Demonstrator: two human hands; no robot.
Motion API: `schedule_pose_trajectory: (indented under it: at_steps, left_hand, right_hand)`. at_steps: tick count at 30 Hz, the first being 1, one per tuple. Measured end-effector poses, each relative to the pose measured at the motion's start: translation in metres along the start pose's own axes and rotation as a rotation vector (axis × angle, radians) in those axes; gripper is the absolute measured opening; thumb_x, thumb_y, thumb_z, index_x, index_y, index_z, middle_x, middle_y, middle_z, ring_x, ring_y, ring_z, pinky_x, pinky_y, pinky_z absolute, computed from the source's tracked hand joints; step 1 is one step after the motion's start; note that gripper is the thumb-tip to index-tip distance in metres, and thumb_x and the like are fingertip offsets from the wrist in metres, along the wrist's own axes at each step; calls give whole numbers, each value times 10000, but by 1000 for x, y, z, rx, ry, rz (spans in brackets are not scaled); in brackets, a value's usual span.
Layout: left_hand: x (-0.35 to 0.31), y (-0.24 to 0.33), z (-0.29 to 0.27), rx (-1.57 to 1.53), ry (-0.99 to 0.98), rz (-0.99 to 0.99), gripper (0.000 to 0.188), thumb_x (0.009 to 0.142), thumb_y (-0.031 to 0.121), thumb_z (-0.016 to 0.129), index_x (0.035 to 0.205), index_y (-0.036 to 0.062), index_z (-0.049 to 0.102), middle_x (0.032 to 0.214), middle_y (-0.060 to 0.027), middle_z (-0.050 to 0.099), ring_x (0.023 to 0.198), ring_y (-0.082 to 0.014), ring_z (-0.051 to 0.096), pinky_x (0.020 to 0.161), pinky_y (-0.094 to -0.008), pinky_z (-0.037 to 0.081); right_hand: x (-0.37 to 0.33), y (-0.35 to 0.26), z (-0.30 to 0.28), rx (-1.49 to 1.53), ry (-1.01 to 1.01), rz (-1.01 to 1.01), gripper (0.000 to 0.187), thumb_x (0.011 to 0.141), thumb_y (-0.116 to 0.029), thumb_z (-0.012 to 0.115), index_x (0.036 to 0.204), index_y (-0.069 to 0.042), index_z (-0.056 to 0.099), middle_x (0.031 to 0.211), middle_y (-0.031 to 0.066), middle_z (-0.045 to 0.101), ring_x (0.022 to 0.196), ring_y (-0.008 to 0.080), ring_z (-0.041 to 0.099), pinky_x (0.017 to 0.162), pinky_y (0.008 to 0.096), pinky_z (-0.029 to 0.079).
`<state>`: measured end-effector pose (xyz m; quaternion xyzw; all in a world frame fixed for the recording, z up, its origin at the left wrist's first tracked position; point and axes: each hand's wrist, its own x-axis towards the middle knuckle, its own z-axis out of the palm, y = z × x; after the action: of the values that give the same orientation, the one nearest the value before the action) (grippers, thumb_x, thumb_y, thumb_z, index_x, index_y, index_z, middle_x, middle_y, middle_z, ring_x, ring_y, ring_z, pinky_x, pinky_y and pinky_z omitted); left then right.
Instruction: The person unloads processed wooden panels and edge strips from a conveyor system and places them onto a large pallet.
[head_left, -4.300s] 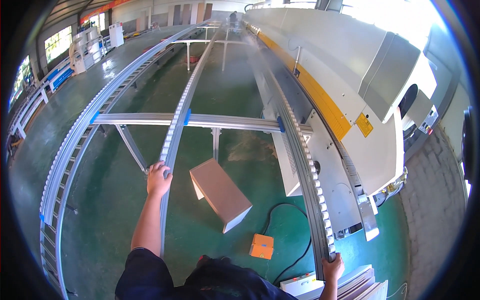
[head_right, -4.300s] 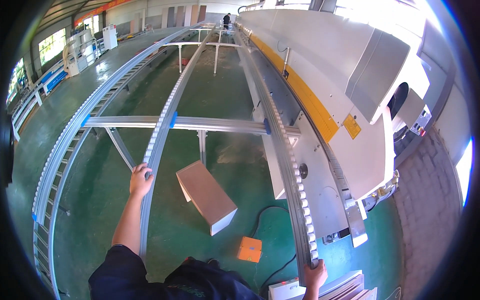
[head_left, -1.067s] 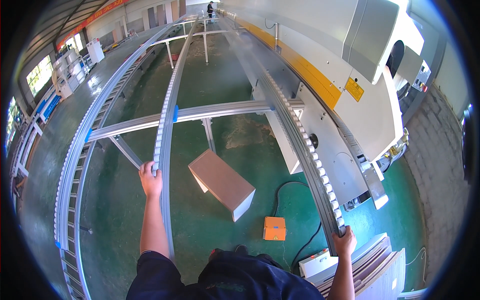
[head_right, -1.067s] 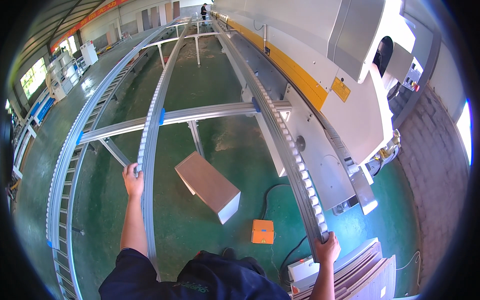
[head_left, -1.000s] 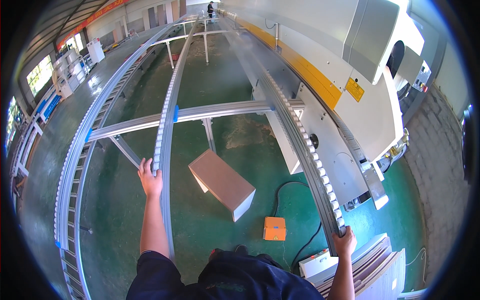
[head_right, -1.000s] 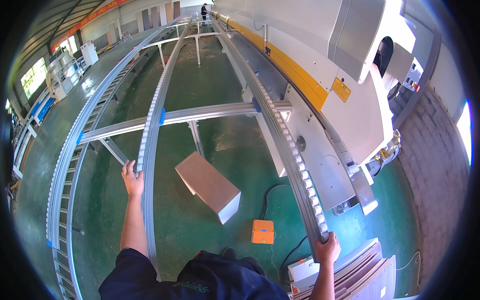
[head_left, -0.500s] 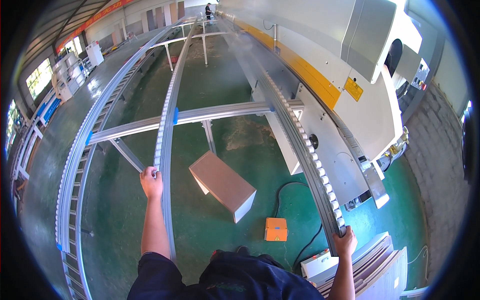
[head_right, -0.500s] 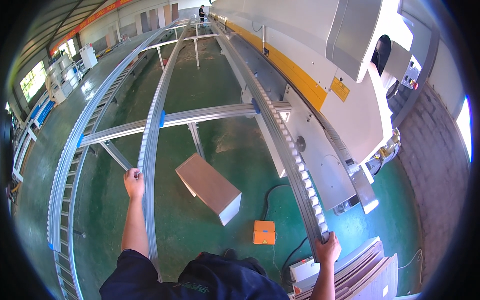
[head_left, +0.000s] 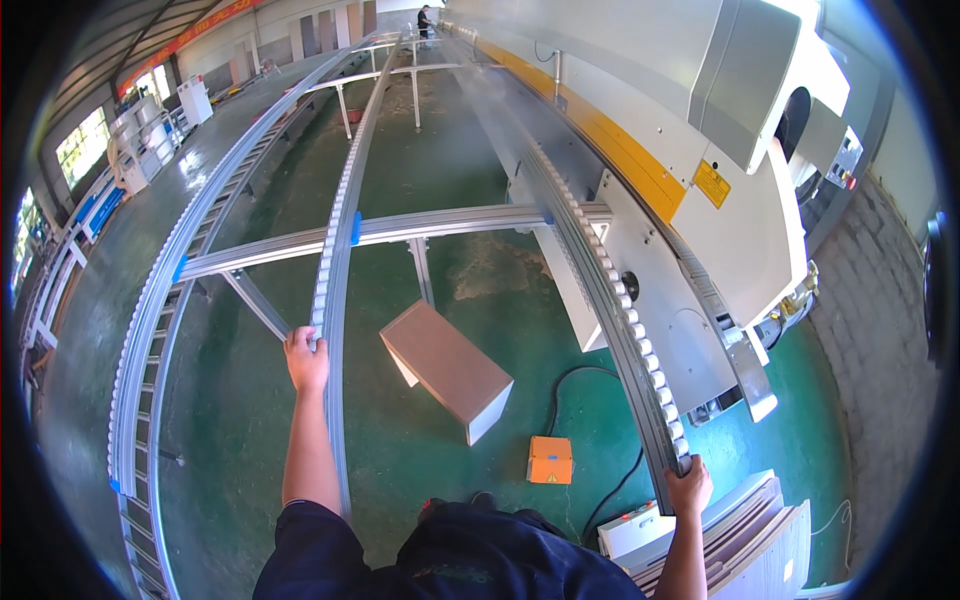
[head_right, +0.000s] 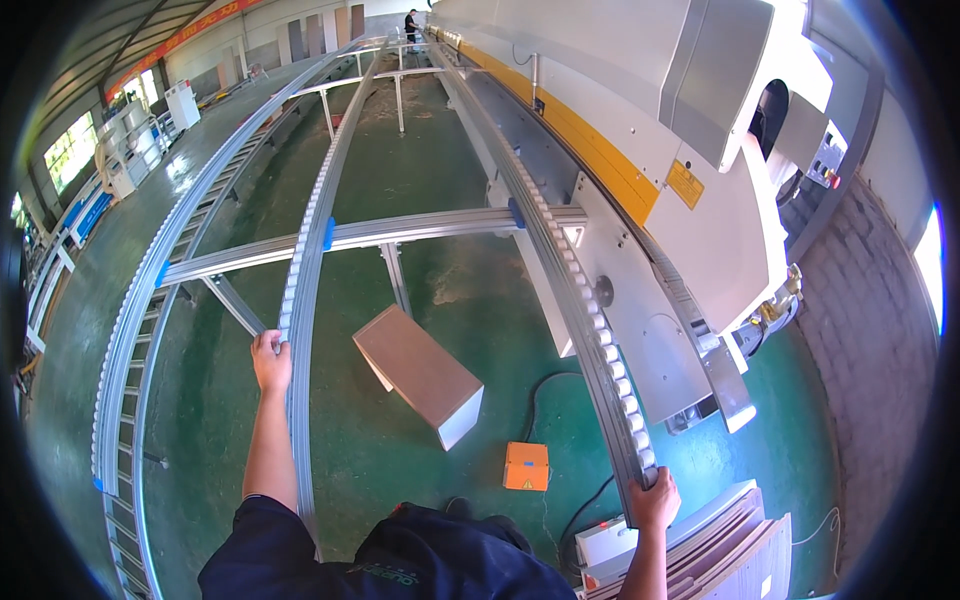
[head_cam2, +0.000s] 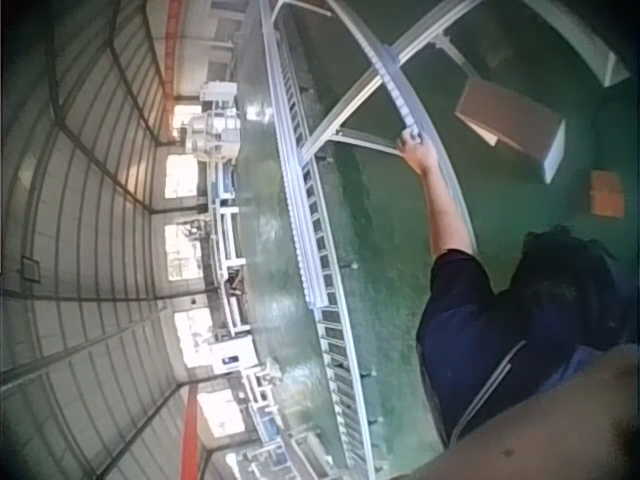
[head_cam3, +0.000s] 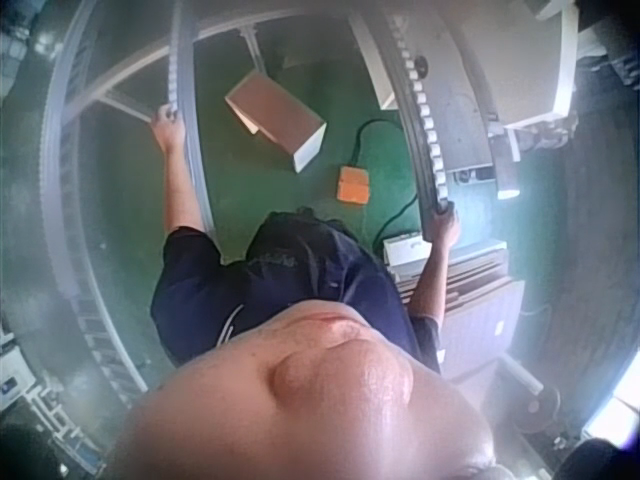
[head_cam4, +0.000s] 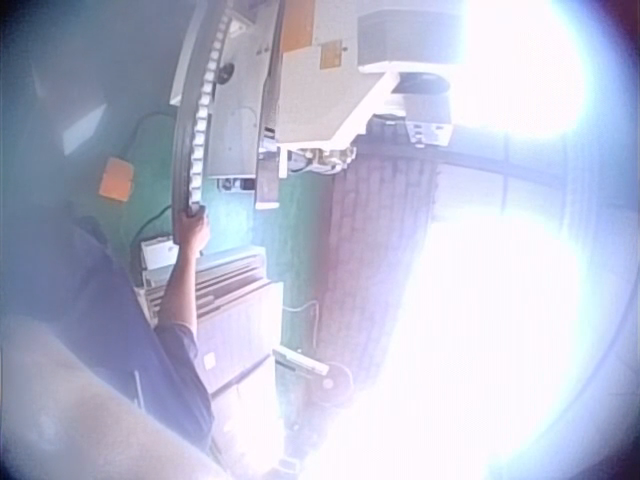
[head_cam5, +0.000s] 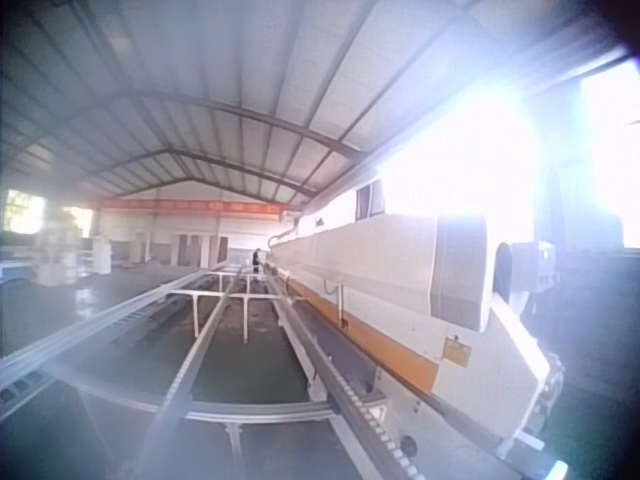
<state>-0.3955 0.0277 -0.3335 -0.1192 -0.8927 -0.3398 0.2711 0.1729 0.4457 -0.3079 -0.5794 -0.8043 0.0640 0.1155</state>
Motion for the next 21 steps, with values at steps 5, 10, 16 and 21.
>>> schedule_pose_trajectory:
  at_steps: [5, 10, 16, 21]
  left_hand:
    - [-1, 3, 0, -30, -8, -22, 188, 789, 47, 624, 974, 50, 590, 979, -100, 593, 944, -272, 553, 855, -380, 462]
    - [-1, 2, -1, -20, -6, -17, 198, 789, 54, 622, 984, 55, 587, 974, -99, 591, 939, -271, 548, 853, -379, 461]
    - [0, 1, -1, -13, -19, -32, 212, 783, 61, 625, 991, 63, 586, 961, -96, 592, 948, -278, 543, 856, -387, 456]
    - [0, 0, 0, -38, -41, -63, 225, 777, 77, 632, 998, 72, 588, 971, -91, 595, 990, -291, 537, 886, -401, 445]
  right_hand:
    - [-1, -1, 0, 5, 1, 10, 424, 644, -287, 781, 884, -36, 538, 829, 180, 638, 800, 368, 628, 744, 452, 497]
    - [0, -1, 0, 2, -10, 11, 428, 644, -285, 781, 894, -37, 540, 833, 181, 638, 803, 368, 628, 744, 452, 497]
    - [0, -1, 0, -6, -9, 6, 426, 642, -274, 785, 906, -36, 548, 834, 184, 642, 801, 371, 632, 749, 451, 500]
    - [-1, -4, -3, -5, -28, 20, 424, 649, -263, 785, 924, -35, 556, 851, 183, 650, 816, 368, 639, 760, 448, 503]
